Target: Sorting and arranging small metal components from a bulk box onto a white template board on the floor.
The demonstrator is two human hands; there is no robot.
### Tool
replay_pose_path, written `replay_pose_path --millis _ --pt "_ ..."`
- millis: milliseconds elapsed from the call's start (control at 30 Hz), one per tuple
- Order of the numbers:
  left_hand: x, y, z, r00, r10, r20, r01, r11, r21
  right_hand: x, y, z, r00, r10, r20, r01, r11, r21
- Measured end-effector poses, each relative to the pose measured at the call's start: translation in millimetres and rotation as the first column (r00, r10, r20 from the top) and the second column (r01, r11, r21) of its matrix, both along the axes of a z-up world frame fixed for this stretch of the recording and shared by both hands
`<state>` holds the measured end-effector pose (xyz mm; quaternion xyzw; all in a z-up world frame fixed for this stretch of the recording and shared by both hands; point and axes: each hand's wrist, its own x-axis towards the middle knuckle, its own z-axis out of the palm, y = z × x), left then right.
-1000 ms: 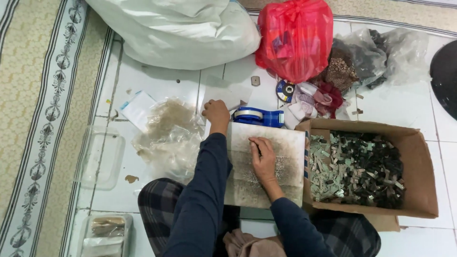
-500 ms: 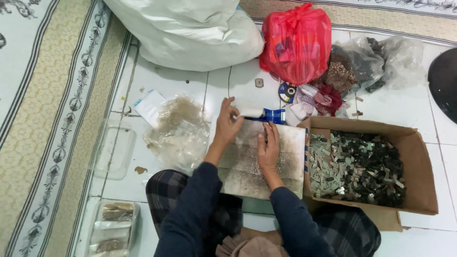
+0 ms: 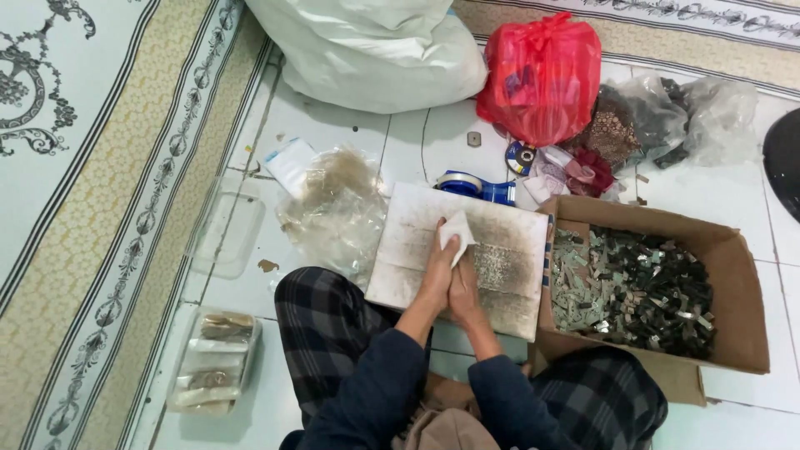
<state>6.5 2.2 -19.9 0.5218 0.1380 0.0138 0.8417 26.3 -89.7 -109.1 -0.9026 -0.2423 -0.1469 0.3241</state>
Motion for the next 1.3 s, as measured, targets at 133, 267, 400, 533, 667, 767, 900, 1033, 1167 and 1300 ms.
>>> replay_pose_path --millis 133,267,400,533,667,767,900,1033,1167,1300 --pt "5.6 6.0 -45.5 0.945 -0.012 -0.326 -0.073 0.966 -0.249 -7.5 -2.7 7.1 0.999 0.046 0.021 -0.043 0.991 -0.128" --pt "-3.6 4.3 -31.1 0.931 0.189 -0.312 -0.148 0.978 0.149 -14.3 -4.7 13.7 0.994 0.1 0.044 -0.083 0.955 -0.285" --pt "-11.2 7.8 -19.1 0.921 0.209 -0.33 -0.065 0.914 0.4 -19.6 -4.2 0.5 0.991 0.126 0.039 -0.111 0.958 -0.263" --pt "-9.4 9.2 -11.0 0.911 0.226 -0.346 -0.074 0.913 0.401 -20.9 -1.8 13.4 0.989 0.143 0.04 -0.132 0.971 -0.199" --pt "-4.4 9.2 -13.0 0.904 0.204 -0.376 -0.038 0.914 0.404 -22.3 4.9 40.3 0.979 0.2 0.041 -0.198 0.979 -0.05" --pt "3.7 9.4 -9.7 0.891 0.223 -0.395 -0.06 0.922 0.383 -24.5 5.7 59.4 0.975 0.22 0.043 -0.222 0.974 0.053" --pt "19.8 10.2 -34.9 0.881 0.281 -0.38 -0.124 0.913 0.388 -30.2 2.0 77.9 0.978 0.207 0.024 -0.208 0.971 0.116" --pt "33.8 2.7 -7.4 0.88 0.289 -0.378 -0.145 0.919 0.366 -29.3 -9.7 96.0 0.988 0.155 0.006 -0.155 0.986 0.067" --pt "67.0 11.3 34.8 0.837 0.483 -0.256 -0.361 0.84 0.405 -38.4 -41.0 92.8 0.996 0.09 -0.011 -0.089 0.993 0.074" --pt "135.5 57.9 -11.0 0.848 0.495 0.19 -0.478 0.559 0.678 -42.4 -93.1 59.1 0.994 -0.035 -0.104 0.042 0.997 0.064"
